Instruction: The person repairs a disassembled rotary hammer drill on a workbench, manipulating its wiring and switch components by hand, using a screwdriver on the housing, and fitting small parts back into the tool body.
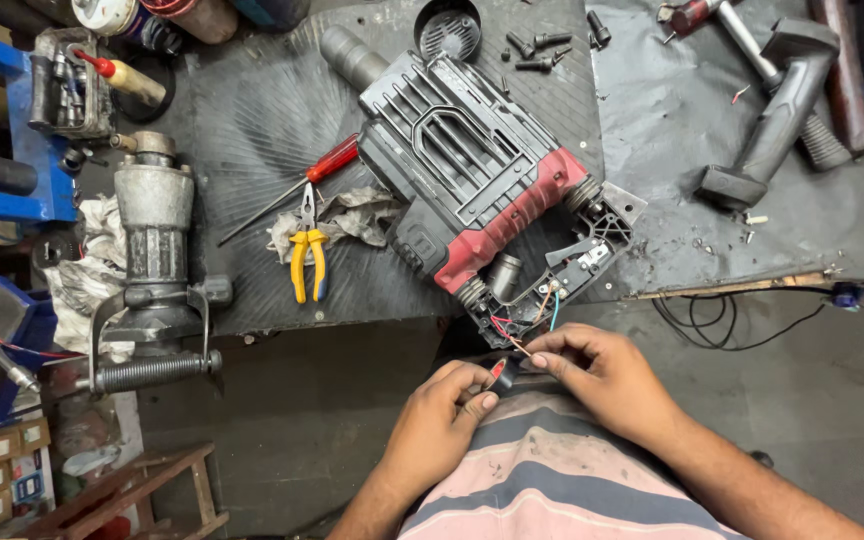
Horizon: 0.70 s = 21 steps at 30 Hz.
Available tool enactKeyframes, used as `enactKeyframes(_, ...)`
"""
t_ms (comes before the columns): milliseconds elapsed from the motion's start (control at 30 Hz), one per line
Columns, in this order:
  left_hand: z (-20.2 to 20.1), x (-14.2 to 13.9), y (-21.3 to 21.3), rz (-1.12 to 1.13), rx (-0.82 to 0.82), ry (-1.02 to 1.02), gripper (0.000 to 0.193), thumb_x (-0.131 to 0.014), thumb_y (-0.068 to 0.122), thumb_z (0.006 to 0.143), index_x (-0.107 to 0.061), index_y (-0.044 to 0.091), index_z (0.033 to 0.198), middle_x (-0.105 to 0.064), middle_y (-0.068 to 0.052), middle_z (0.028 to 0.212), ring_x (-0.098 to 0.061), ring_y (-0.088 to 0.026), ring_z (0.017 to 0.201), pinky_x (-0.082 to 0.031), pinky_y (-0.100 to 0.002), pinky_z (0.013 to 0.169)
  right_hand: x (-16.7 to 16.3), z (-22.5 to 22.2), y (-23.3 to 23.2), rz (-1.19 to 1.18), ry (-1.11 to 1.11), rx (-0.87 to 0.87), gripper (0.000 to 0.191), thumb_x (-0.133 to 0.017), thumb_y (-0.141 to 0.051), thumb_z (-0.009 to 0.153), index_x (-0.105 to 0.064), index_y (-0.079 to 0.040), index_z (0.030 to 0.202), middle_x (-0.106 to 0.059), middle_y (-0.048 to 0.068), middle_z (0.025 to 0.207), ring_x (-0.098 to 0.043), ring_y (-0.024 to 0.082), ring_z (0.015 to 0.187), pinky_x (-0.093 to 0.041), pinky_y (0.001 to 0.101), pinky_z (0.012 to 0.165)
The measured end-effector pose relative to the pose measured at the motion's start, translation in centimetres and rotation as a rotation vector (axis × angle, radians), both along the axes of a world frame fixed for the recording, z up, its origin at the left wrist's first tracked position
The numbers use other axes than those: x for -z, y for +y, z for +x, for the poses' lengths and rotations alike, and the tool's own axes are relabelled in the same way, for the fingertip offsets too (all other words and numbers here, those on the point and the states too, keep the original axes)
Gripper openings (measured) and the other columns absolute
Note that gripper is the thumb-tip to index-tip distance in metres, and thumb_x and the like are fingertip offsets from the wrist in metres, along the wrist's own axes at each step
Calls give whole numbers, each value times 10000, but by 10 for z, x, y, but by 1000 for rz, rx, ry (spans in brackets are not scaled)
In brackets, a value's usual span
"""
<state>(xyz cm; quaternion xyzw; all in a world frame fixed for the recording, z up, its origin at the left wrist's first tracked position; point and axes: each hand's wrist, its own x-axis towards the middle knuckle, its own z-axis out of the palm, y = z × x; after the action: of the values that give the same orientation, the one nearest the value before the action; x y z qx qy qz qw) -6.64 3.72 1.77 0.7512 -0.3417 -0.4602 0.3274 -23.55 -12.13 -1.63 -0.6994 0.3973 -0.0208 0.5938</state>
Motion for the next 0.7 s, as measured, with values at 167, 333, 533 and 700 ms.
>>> enactKeyframes(167,-1,3,-8,47,-68,70,155,-676,132,933,-672,64,1072,-715,-91,860,-718,-166,734,-552,-313,681,12,1,-4,164,-63,115,276,-776,-93,832,-748,-4,1092,-771,6,854,-639,32,721,-541,216,670)
enactKeyframes(333,0,0,-13,-16,-9,9,117,-658,112,931,-663,68,1039,-690,-63,845,-719,-165,667,-556,-321,644,21,2,-15,376,-83,127,248,-768,-70,833,-716,30,1053,-756,38,783,-637,47,657,-504,220,593)
enactKeyframes(533,3,-8,-18,28,113,-133,110,-662,166,928,-674,92,1010,-715,-82,866,-725,-227,711,-538,-378,647,25,3,-21,540,-81,144,204,-778,-65,846,-707,37,1008,-715,42,747,-563,75,570,-440,230,515)
enactKeyframes(700,3,-9,-23,77,71,-68,116,-642,181,946,-645,94,1023,-719,-88,842,-744,-219,690,-551,-381,649,25,3,-22,475,-57,107,210,-760,-76,854,-709,30,1029,-734,39,760,-586,72,586,-464,231,529)
